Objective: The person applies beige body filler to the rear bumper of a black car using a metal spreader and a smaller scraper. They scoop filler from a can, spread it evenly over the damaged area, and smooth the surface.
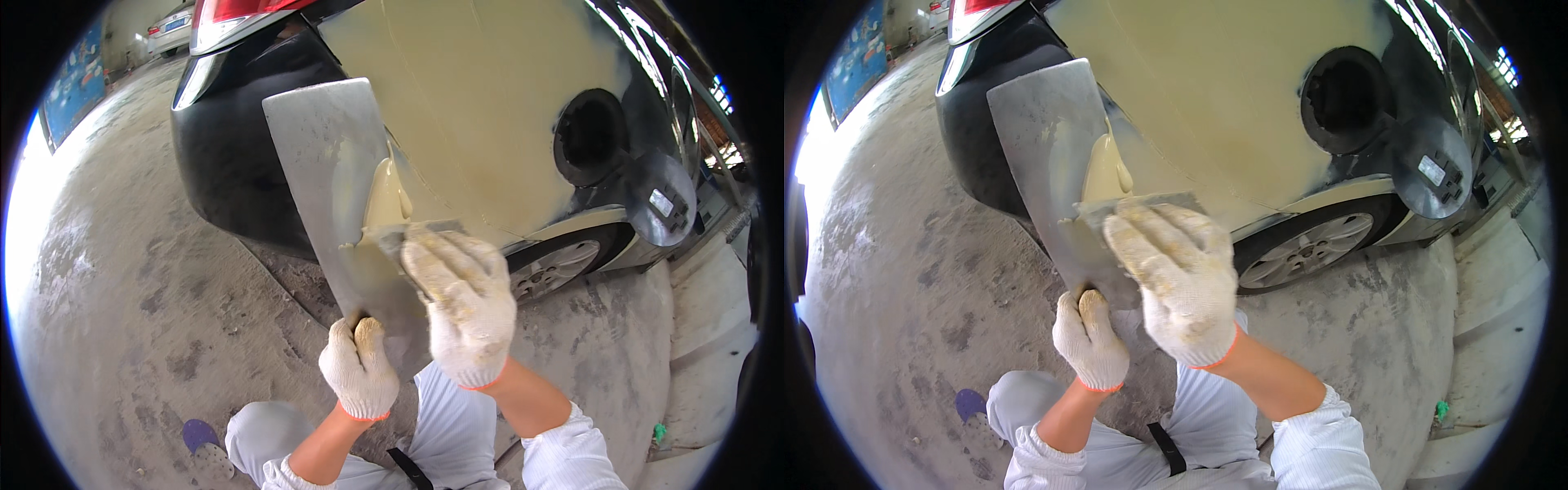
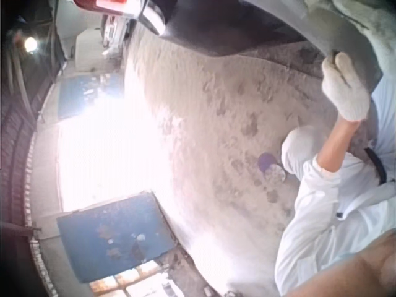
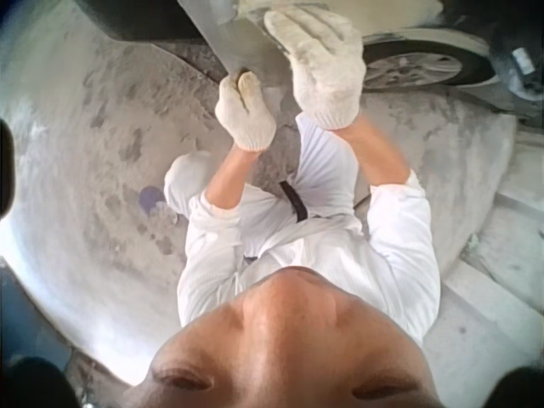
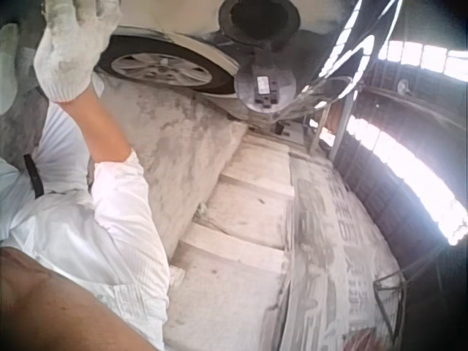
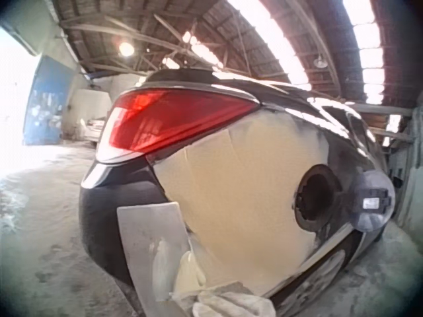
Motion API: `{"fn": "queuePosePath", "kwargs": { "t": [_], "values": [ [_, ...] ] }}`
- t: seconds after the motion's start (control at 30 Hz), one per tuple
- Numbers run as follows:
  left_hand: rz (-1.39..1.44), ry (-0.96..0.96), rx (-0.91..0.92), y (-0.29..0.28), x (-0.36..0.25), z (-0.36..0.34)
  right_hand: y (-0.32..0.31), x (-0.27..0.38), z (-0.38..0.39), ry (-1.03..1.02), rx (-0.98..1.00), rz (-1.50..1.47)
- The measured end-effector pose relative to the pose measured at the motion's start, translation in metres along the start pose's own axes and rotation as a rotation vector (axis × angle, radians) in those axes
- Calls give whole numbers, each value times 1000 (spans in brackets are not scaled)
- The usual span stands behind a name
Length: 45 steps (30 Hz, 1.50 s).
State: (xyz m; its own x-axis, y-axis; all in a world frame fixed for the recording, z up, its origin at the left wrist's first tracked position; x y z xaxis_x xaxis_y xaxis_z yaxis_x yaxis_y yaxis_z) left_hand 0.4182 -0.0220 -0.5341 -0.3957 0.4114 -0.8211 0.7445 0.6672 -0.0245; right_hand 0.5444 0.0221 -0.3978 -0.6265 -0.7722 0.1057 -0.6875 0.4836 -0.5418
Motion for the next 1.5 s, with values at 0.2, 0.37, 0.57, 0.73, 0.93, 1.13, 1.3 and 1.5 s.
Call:
{"fn": "queuePosePath", "kwargs": {
  "t": [0.2, 0.37, 0.57, 0.73, 0.93, 1.13, 1.3, 1.5],
  "values": [
    [-76, 72, -82, -9, 6, -8, 28, 23, 3, 76, 207, -176],
    [-169, -46, -283, -42, 29, -30, 30, 1, -2, -58, 261, -145],
    [-122, -115, -433, -73, 36, -47, -36, -60, -117, -292, -187, -178],
    [-23, -168, -410, -67, 33, -44, -38, -54, -180, -587, -453, 525],
    [-36, -122, -409, -68, 29, -44, -23, -47, -205, -622, -437, 545],
    [-35, -133, -418, -72, 32, -44, -17, -56, -198, -592, -328, 533],
    [-77, -127, -431, -71, 31, -42, -15, -73, -152, -573, -233, 571],
    [-42, -114, -407, -63, 32, -38, -15, -103, -92, -508, -116, 564]
  ]
}}
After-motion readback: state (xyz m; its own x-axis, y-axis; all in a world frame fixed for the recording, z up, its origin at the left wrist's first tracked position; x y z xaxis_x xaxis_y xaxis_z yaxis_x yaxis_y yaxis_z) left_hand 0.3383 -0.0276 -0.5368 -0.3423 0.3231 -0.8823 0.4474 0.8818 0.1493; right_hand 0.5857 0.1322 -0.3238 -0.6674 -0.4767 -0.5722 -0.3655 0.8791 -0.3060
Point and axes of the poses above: each hand's wrist, its own z-axis away from the middle knuckle, its own y-axis out of the palm, x = y × z, the point moved 8 cm from there along -z, towards the middle knuckle, and after that the axes turned 11 degrees about y, right-handed, at the moved point
